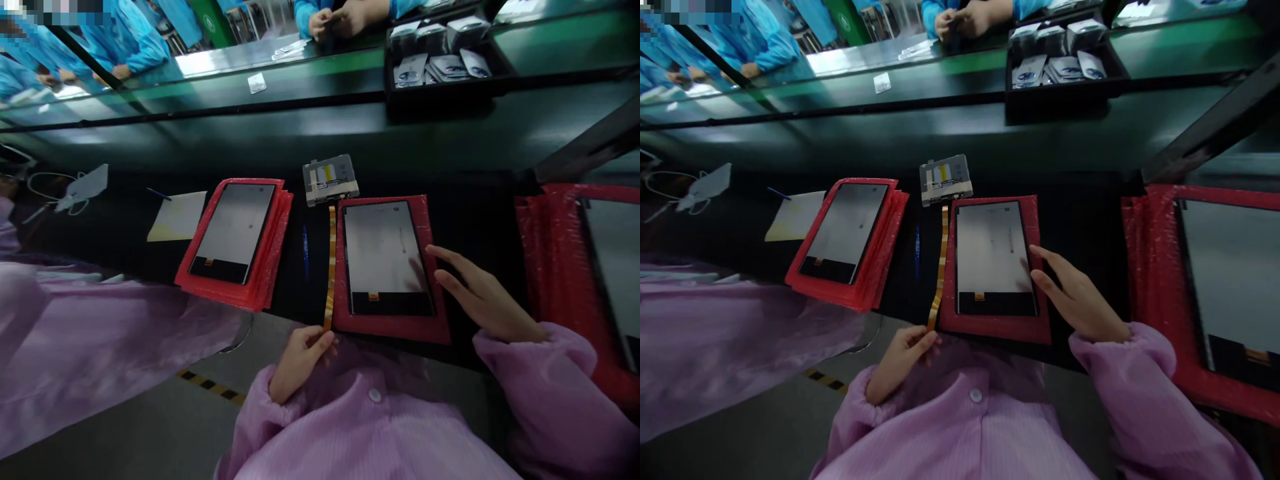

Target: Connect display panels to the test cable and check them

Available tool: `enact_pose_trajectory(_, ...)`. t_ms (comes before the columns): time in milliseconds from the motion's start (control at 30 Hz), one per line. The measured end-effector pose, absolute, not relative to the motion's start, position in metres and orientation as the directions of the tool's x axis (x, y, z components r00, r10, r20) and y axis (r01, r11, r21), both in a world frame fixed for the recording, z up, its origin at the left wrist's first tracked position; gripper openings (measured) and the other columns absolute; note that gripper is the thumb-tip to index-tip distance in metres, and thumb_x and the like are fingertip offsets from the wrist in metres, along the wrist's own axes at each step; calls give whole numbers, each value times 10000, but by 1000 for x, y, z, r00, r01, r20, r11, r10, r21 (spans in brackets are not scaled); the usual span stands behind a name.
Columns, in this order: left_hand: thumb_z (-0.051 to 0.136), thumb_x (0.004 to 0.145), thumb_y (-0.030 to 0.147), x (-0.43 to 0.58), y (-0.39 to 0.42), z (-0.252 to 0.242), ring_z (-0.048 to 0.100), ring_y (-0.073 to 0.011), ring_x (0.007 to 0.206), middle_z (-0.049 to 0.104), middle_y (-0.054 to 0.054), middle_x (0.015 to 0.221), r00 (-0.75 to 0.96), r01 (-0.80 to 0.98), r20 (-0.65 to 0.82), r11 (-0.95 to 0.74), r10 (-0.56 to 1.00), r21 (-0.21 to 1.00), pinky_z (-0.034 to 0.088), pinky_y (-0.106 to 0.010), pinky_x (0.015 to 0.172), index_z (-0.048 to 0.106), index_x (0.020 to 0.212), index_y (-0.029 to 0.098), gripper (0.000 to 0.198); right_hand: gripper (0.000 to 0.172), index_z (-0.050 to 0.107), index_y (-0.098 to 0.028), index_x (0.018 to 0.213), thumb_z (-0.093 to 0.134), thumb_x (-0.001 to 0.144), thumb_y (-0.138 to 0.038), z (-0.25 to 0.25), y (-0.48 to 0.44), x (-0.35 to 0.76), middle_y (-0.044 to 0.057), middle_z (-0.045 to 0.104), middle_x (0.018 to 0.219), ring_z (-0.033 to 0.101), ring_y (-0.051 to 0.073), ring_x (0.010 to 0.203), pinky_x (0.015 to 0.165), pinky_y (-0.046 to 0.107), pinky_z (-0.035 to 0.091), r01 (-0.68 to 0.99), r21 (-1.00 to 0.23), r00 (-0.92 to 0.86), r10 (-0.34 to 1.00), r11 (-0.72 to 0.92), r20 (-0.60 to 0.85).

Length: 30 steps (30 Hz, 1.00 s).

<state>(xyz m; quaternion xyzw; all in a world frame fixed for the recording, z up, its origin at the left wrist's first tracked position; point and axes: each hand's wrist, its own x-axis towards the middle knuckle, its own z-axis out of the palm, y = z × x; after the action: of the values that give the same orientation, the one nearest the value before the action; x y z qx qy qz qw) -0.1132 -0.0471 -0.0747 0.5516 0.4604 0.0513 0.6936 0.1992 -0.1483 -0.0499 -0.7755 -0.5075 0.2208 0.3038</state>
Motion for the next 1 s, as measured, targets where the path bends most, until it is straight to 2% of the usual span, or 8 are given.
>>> enact_pose_trajectory(100,658,766,543,-110,-43,-67,522,-78,489,621,-20,635,545,241,-500,445,674,862,388,-193,473,656,777,115,428,440,593,-219,1165,447,907,-545,-32,-140,190,85,620,1155,589,249,1054,946,430,463,609,-754,357,934,-246,-17)
enact_pose_trajectory(233,650,784,525,-93,-39,-63,548,-95,559,631,-26,699,467,-14,-342,394,815,919,427,-205,511,656,843,135,395,443,632,-194,1101,446,913,-550,-25,-118,159,57,653,949,600,161,795,696,302,493,349,-901,18,963,-258,-269)
enact_pose_trajectory(367,573,868,445,-66,-40,-64,534,-103,643,595,-11,708,559,201,-164,59,813,978,430,-219,601,647,812,144,314,457,601,-179,1181,503,895,-522,-34,-92,126,16,602,808,510,106,632,587,258,441,178,-960,-226,941,-215,-253)
enact_pose_trajectory(467,511,916,342,-52,-43,-68,493,-98,657,551,2,697,605,337,16,-274,796,901,397,-219,618,603,738,154,274,339,650,-187,990,589,845,-487,-45,-79,115,24,617,860,564,129,758,707,283,484,55,-985,-172,970,-163,-170)
enact_pose_trajectory(567,525,910,312,-47,-47,-76,518,-104,687,571,-8,767,586,369,105,-381,803,848,423,-219,639,588,845,161,176,259,637,-193,824,628,815,-452,-54,-71,119,23,637,825,593,145,784,722,291,498,-1,-990,-61,988,-141,-141)
enact_pose_trajectory(700,567,890,314,-46,-51,-87,544,-119,734,575,-30,862,570,383,196,-470,798,795,471,-227,662,553,1062,164,229,261,624,-174,859,606,829,-433,-61,-68,138,17,639,755,567,115,626,574,254,470,142,-976,128,980,-167,-150)
enact_pose_trajectory(833,565,888,270,-43,-53,-96,544,-165,866,567,-69,938,653,417,327,-685,683,598,479,-282,775,583,1111,153,252,229,598,-169,864,639,801,-385,-65,-71,151,20,649,782,559,96,579,517,229,463,113,-967,228,953,-229,-199)
enact_pose_trajectory(1000,555,893,225,-41,-56,-100,513,-157,830,529,-59,905,709,408,388,-791,589,455,459,-280,757,623,1155,176,275,184,611,-178,902,673,763,-282,-67,-82,151,10,649,827,626,120,712,662,250,532,81,-970,158,964,-228,-213)
